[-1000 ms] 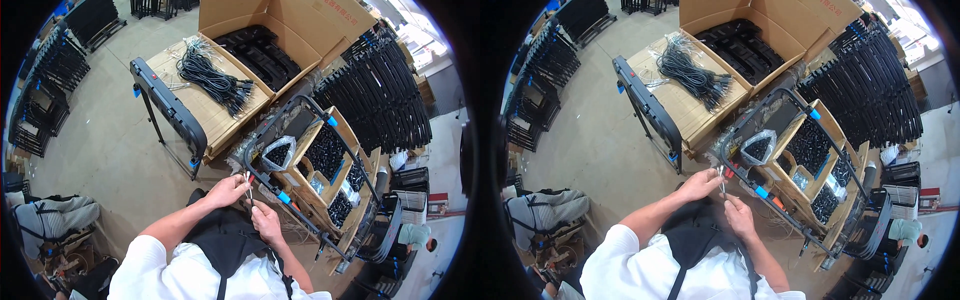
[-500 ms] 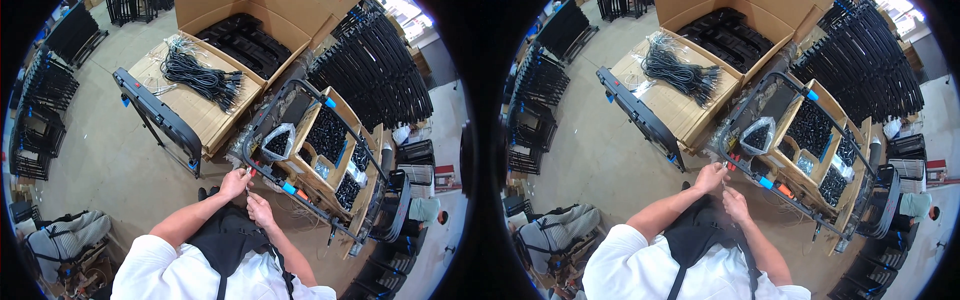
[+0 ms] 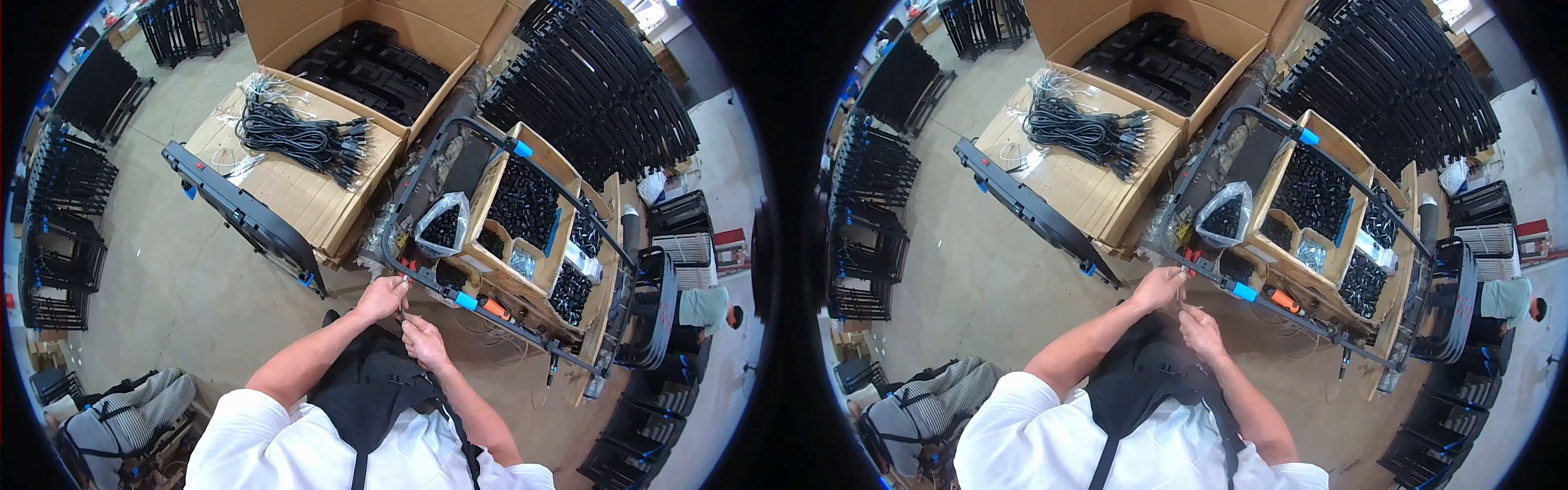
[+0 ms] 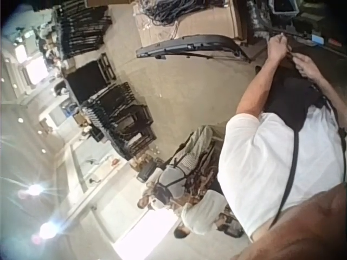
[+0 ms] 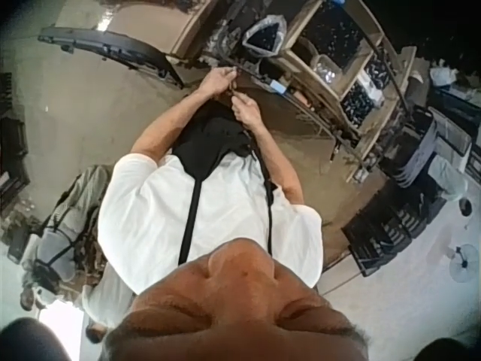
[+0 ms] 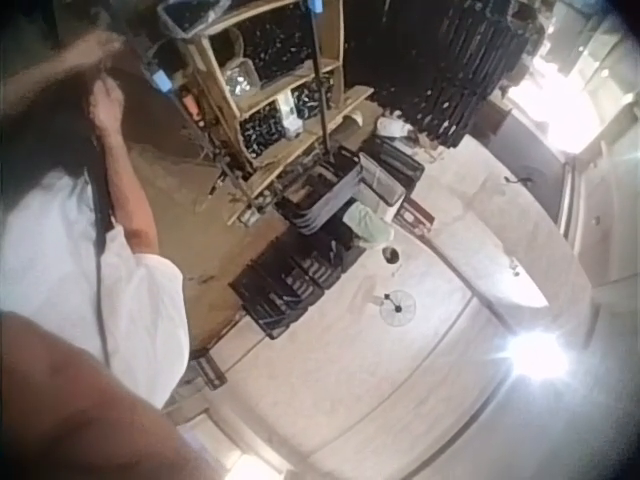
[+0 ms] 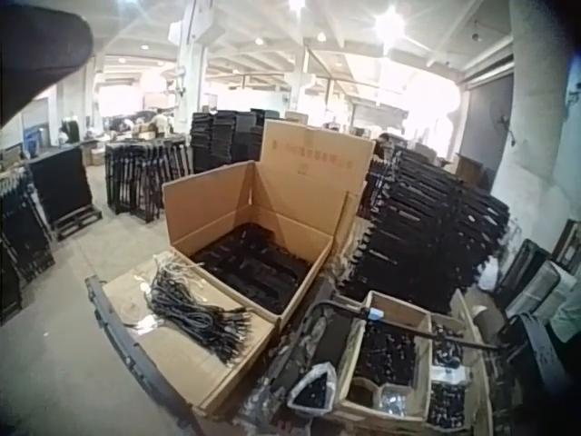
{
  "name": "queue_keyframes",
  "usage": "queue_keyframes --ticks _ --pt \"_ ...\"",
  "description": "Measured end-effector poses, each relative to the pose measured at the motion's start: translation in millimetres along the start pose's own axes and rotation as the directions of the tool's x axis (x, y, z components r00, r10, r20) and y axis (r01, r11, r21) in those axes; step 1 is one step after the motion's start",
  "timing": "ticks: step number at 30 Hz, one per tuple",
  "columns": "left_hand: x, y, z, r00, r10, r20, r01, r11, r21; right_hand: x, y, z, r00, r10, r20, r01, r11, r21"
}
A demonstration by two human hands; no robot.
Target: The recorder is assembling components of a leaf blower, including installing internal wiring and handles.
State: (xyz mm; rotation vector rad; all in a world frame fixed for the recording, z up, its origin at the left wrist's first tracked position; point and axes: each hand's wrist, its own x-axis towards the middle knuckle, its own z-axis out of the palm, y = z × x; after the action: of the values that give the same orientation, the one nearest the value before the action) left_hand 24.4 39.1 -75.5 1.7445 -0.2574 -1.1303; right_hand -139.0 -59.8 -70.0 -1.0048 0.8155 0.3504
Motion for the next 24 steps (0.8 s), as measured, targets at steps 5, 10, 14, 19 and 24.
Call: queue_keyframes --ticks 5,10,14,19,24 --pt "7 7 -9 0.995 -0.054 0.089 0.040 0.987 0.155 4 -3 6 0.998 0.008 0.062 -0.007 1.000 -0.022" --pt "17 -6 -11 0.979 -0.096 0.180 0.103 0.994 -0.028 7 -1 -1 0.993 0.020 0.117 -0.027 0.998 0.060" --pt "23 -11 -14 0.968 -0.069 0.243 0.071 0.998 0.002 11 -3 -1 0.988 0.022 0.155 -0.035 0.996 0.083" --pt "23 -16 -14 0.976 -0.087 0.198 0.101 0.993 -0.060 14 -10 6 0.988 0.027 0.151 -0.037 0.997 0.060" --pt "24 -5 -16 0.967 -0.104 0.234 0.118 0.992 -0.044 21 -13 5 0.989 0.032 0.141 -0.041 0.997 0.061"
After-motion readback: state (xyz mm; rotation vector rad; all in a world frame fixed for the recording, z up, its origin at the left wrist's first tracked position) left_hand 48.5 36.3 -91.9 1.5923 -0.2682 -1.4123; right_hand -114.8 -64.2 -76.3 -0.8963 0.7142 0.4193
